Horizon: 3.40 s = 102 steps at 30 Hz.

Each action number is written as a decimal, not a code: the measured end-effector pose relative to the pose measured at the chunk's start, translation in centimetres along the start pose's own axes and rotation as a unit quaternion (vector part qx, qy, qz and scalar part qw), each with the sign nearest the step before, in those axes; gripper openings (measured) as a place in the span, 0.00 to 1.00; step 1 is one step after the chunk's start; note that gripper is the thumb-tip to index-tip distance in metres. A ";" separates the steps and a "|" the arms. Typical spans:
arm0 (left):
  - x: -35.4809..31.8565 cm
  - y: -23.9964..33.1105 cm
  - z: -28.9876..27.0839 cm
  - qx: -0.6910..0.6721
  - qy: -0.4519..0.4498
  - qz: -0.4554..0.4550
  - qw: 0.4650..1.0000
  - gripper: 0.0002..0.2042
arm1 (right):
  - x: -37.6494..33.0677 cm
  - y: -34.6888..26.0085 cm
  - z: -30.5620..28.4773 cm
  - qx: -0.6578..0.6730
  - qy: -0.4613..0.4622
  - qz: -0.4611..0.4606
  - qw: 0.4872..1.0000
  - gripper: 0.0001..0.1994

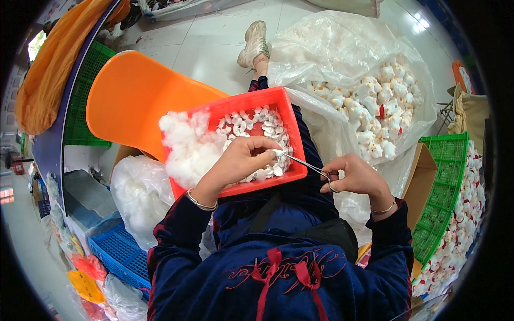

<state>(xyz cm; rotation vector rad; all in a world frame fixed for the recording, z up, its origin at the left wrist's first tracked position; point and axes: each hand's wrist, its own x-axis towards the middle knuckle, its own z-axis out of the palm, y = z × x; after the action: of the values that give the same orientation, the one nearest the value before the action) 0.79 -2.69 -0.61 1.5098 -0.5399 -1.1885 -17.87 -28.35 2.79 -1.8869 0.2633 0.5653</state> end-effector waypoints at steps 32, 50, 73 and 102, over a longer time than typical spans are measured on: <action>1.1 -4.5 2.8 -0.406 0.128 0.080 0.901 0.04 | 1.1 0.9 4.2 0.058 0.087 -0.035 0.994 0.14; 0.9 -4.3 3.0 -0.279 0.190 0.125 0.933 0.05 | 1.5 1.0 4.3 -0.009 0.107 -0.080 0.991 0.18; 1.0 -3.6 3.1 -0.210 0.206 0.130 0.947 0.10 | 3.3 -1.2 7.7 -0.007 0.172 -0.106 0.979 0.16; -3.4 -6.1 -3.5 -0.209 0.320 0.121 0.916 0.09 | 6.5 -3.6 3.8 -0.498 0.031 -0.151 0.853 0.22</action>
<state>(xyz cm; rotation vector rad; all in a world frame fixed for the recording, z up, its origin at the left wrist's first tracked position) 0.96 3.63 -5.18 1.3092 -0.0151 -0.5149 -11.69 -22.95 1.38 -2.8788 -0.3744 0.4474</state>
